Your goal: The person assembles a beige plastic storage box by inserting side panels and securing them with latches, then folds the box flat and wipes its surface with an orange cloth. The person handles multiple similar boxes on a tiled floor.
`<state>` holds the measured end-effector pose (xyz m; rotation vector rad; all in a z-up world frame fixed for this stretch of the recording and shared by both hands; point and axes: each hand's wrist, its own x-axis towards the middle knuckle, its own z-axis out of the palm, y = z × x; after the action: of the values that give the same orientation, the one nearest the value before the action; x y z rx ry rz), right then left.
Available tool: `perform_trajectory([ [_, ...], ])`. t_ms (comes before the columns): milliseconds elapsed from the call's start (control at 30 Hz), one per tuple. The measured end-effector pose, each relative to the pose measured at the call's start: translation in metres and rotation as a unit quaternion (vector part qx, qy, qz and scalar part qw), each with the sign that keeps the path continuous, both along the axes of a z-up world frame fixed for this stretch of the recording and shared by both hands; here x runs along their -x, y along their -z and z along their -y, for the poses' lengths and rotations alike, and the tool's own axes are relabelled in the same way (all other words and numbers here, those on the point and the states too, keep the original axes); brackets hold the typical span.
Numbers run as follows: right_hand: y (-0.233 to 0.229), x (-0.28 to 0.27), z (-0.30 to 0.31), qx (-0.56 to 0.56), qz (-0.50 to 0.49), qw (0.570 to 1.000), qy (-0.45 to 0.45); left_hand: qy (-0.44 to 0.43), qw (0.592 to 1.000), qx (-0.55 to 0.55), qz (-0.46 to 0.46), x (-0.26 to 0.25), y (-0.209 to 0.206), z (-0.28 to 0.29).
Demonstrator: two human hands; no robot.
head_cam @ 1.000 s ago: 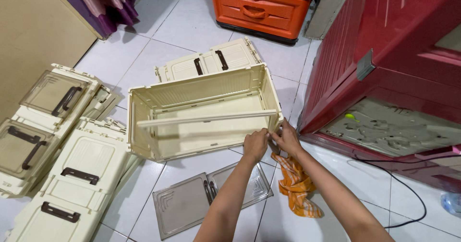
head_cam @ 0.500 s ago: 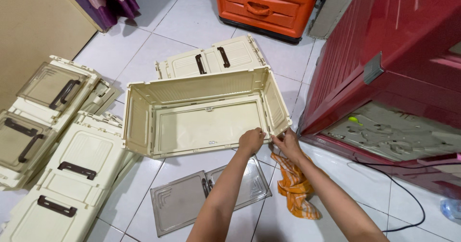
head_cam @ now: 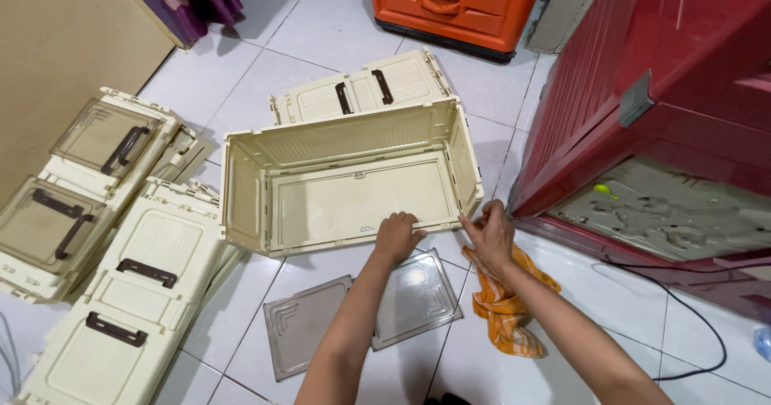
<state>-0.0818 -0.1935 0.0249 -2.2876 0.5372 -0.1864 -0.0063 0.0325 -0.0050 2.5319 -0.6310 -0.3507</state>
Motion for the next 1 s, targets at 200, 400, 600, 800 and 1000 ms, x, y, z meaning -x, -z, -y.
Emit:
perform_trajectory([
  [200, 0.009, 0.006, -0.032, 0.164, 0.186, 0.904, -0.348, 0.012, 0.999, -0.040, -0.001, -0.008, -0.001, -0.007],
  [400, 0.034, -0.047, -0.035, 0.294, 0.016, 0.853, -0.430, 0.000, 0.997, -0.076, 0.006, -0.005, -0.004, -0.027],
  [600, 0.049, -0.064, -0.031, 0.315, -0.017, 0.822, -0.474, 0.018, 0.997, -0.071, 0.026, -0.002, -0.009, -0.029],
  [800, 0.036, -0.069, -0.032, 0.309, -0.045, 0.815, -0.488, 0.015, 0.992, -0.122, -0.016, 0.000, -0.026, -0.026],
  [1000, 0.020, -0.066, -0.033, 0.282, -0.113, 0.835, -0.458, 0.018, 0.997, -0.057, 0.058, 0.008, -0.040, -0.036],
])
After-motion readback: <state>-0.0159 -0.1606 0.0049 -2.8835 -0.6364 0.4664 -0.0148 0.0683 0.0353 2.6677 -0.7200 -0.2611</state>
